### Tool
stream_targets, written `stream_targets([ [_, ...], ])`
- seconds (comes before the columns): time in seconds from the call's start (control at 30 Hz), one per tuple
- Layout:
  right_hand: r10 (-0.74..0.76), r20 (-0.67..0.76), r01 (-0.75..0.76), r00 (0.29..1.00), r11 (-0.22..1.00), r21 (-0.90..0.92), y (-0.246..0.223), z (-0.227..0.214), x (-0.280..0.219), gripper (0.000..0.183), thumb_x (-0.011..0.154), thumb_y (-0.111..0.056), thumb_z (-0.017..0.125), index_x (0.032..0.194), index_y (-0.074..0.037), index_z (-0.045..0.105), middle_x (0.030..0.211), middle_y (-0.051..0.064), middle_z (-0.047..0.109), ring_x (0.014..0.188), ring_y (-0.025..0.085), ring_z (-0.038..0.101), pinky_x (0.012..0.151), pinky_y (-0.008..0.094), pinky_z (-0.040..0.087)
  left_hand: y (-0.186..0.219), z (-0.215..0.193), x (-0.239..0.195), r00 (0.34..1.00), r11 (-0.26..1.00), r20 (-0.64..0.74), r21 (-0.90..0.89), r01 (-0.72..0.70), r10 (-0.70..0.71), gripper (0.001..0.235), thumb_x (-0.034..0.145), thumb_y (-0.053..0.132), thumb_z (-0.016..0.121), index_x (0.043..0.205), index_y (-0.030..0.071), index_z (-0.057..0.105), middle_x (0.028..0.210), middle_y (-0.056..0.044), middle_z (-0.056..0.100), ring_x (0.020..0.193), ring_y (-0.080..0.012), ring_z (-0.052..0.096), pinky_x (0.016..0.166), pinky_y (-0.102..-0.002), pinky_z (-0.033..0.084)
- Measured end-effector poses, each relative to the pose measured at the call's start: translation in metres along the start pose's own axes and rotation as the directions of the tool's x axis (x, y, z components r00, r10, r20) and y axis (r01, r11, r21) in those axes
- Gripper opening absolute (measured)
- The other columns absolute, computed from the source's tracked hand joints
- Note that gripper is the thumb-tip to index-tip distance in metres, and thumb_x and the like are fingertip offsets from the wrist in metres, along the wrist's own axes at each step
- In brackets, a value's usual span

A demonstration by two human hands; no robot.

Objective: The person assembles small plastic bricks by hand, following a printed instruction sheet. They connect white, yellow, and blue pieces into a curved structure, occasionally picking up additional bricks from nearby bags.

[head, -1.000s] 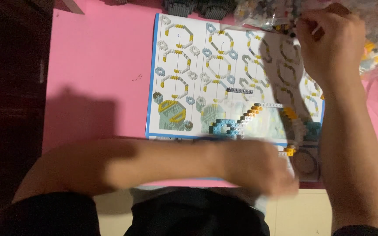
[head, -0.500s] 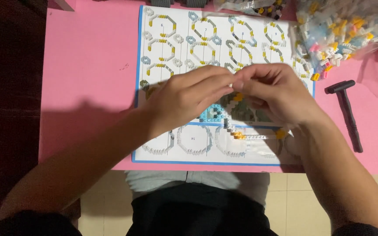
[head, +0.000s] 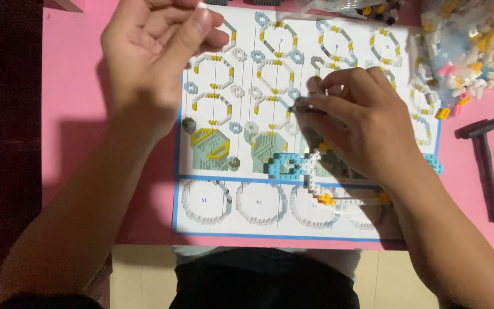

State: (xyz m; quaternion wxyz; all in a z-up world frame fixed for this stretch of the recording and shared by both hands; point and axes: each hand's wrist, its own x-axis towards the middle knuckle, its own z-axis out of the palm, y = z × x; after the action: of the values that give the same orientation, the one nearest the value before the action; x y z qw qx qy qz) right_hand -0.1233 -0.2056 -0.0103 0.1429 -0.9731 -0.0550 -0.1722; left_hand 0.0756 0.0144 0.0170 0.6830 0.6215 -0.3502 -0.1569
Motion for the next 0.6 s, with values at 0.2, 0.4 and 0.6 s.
stream_targets([
  [0.2, 0.109, 0.041, -0.116, 0.993, 0.935, 0.335, -0.007, -0.016, 0.003, 0.011, 0.105, 0.000, 0.076, 0.112, 0.006, 0.070, 0.105, 0.018, 0.074, 0.094, 0.028, 0.070, 0.087, 0.037, 0.057, -0.025, 0.017, -0.006, 0.983, 0.965, 0.067, -0.189, 0.180, -0.170, 0.015, 0.102, 0.003, 0.069, 0.114, -0.001, 0.063, 0.095, -0.021, 0.077, 0.083, -0.0282, 0.081, 0.079, -0.034, 0.070],
  [0.4, 0.339, 0.142, -0.348, 0.930, 0.686, 0.639, -0.015, -0.016, 0.000, 0.016, 0.095, 0.002, 0.078, 0.110, 0.004, 0.074, 0.102, 0.015, 0.074, 0.092, 0.023, 0.069, 0.086, 0.031, 0.056, -0.023, 0.036, -0.024, 0.857, 0.974, 0.498, -0.100, 0.206, -0.130, 0.006, 0.102, -0.005, 0.065, 0.107, -0.008, 0.066, 0.097, -0.026, 0.078, 0.086, -0.0327, 0.088, 0.079, -0.030, 0.077],
  [0.6, 0.377, 0.242, -0.440, 0.894, 0.641, 0.629, -0.019, -0.014, 0.002, 0.015, 0.101, -0.006, 0.070, 0.113, 0.002, 0.071, 0.104, 0.011, 0.075, 0.088, 0.017, 0.069, 0.078, 0.027, 0.058, -0.021, 0.041, -0.025, 0.863, 0.942, 0.442, -0.106, 0.319, -0.242, 0.021, 0.100, 0.005, 0.068, 0.118, -0.005, 0.066, 0.100, -0.025, 0.079, 0.089, -0.0307, 0.086, 0.086, -0.036, 0.075],
])
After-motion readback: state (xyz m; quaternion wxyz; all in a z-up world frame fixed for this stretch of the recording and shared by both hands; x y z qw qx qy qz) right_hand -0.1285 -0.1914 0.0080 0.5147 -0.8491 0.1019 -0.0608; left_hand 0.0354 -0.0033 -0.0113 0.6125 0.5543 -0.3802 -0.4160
